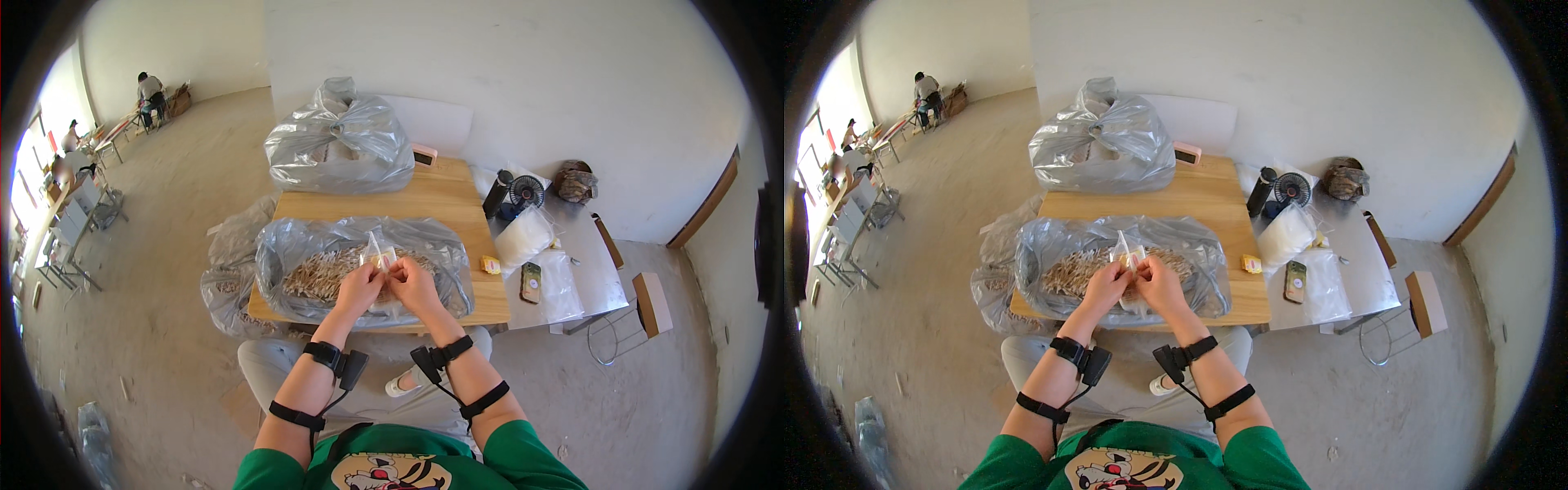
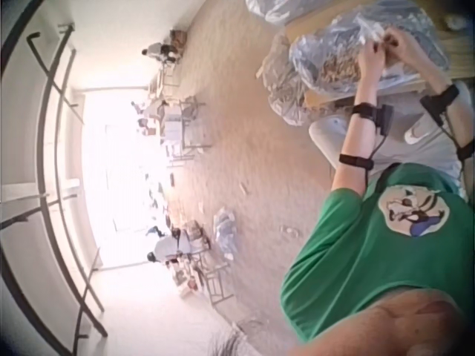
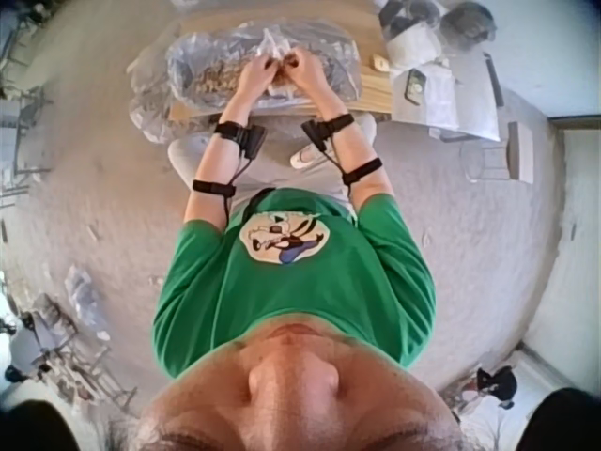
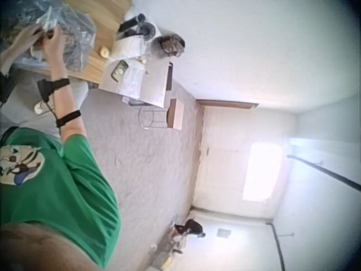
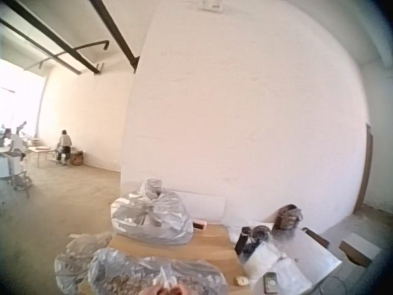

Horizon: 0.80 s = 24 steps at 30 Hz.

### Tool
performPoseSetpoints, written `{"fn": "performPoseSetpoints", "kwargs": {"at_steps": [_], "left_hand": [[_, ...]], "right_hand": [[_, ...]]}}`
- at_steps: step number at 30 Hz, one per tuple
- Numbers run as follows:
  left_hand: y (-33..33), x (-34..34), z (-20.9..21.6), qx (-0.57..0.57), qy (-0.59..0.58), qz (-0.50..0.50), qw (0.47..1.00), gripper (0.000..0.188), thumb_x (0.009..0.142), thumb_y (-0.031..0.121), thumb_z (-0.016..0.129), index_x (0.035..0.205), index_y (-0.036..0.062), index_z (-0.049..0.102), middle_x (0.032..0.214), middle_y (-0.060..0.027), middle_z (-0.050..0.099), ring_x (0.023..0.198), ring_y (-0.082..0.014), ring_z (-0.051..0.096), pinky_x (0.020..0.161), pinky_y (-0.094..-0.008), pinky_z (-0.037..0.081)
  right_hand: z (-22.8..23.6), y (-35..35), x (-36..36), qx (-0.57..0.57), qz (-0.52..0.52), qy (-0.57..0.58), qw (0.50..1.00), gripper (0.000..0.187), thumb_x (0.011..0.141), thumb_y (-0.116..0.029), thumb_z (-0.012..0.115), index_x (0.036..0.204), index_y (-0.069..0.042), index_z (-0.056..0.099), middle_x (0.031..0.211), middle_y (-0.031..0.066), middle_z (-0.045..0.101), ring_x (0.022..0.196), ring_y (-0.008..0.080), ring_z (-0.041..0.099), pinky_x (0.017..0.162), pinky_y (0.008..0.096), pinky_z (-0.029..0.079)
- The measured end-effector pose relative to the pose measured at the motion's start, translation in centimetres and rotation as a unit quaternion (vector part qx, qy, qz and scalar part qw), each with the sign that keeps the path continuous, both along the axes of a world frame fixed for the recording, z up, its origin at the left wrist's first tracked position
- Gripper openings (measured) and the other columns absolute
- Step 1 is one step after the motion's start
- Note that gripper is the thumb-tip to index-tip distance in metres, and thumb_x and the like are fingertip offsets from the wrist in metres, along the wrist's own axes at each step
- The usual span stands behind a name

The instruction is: The person picks up a phone, puts it down, and then takes a plastic bag from a larger bag. They place small packets of cotton swabs into the plastic bag by hand, seal it, and set it aside before repeating the process.

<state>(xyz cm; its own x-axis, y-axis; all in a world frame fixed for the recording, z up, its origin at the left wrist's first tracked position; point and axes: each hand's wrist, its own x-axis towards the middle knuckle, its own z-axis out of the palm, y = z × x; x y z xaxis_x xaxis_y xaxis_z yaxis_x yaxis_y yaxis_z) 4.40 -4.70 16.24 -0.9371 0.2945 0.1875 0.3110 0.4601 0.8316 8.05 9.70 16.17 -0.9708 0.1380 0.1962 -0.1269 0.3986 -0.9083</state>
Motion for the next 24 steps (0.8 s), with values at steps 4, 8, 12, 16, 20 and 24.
{"fn": "performPoseSetpoints", "kwargs": {"at_steps": [4,8,12,16,20,24], "left_hand": [[0.28,0.22,0.36,-0.017,-0.001,-0.001,1.0,0.023,0.077,0.023,0.064,0.077,0.001,0.059,0.072,-0.014,0.063,0.068,-0.0289,0.062,0.06,-0.0372,0.047],[0.32,0.26,0.29,0.017,-0.01,-0.007,1.0,0.02,0.075,0.021,0.065,0.077,0.0011,0.059,0.07,-0.0133,0.063,0.067,-0.0275,0.063,0.06,-0.0359,0.047],[0.16,0.06,0.0,0.007,-0.024,-0.012,1.0,0.023,0.077,0.021,0.065,0.082,-0.0006,0.06,0.073,-0.0125,0.064,0.067,-0.023,0.062,0.061,-0.0333,0.047],[0.21,0.07,0.11,0.014,-0.031,-0.014,0.999,0.022,0.076,0.019,0.064,0.083,-0.0007,0.06,0.073,-0.0123,0.064,0.068,-0.0222,0.062,0.061,-0.0328,0.048],[0.35,0.33,0.42,0.02,-0.03,-0.014,0.999,0.021,0.074,0.02,0.066,0.08,0.0005,0.06,0.07,-0.0116,0.063,0.066,-0.0224,0.062,0.059,-0.0324,0.048],[0.13,0.11,0.05,0.037,-0.04,-0.018,0.998,0.021,0.073,0.021,0.067,0.077,0.0016,0.059,0.068,-0.0109,0.063,0.063,-0.0223,0.062,0.057,-0.0321,0.047]], "right_hand": [[0.1,0.09,0.06,-0.006,0.013,0.013,1.0,0.016,0.079,-0.001,0.062,0.092,0.001,0.053,0.076,0.005,0.062,0.068,0.0076,0.055,0.058,0.0227,0.045],[0.07,0.28,0.11,-0.024,0.02,0.003,1.0,0.016,0.079,0.0,0.061,0.092,0.001,0.053,0.075,0.0048,0.061,0.067,0.0072,0.055,0.058,0.0222,0.044],[-0.4,0.46,-0.12,-0.052,0.029,-0.002,0.998,0.015,0.079,0.0,0.06,0.092,0.001,0.052,0.076,0.0049,0.061,0.067,0.0072,0.055,0.056,0.022,0.044],[-0.62,0.53,-0.25,-0.042,0.025,0.019,0.999,0.014,0.081,-0.001,0.058,0.093,0.001,0.051,0.076,0.005,0.061,0.066,0.0081,0.055,0.057,0.0225,0.044],[-0.71,0.68,-0.47,-0.012,0.02,0.02,1.0,0.015,0.081,-0.001,0.057,0.094,0.001,0.051,0.076,0.0051,0.061,0.066,0.0086,0.055,0.058,0.023,0.045],[-0.36,0.62,-0.56,-0.032,0.029,-0.011,0.999,0.016,0.08,-0.001,0.058,0.094,0.001,0.052,0.076,0.0074,0.062,0.068,0.0107,0.058,0.059,0.0247,0.046]]}}
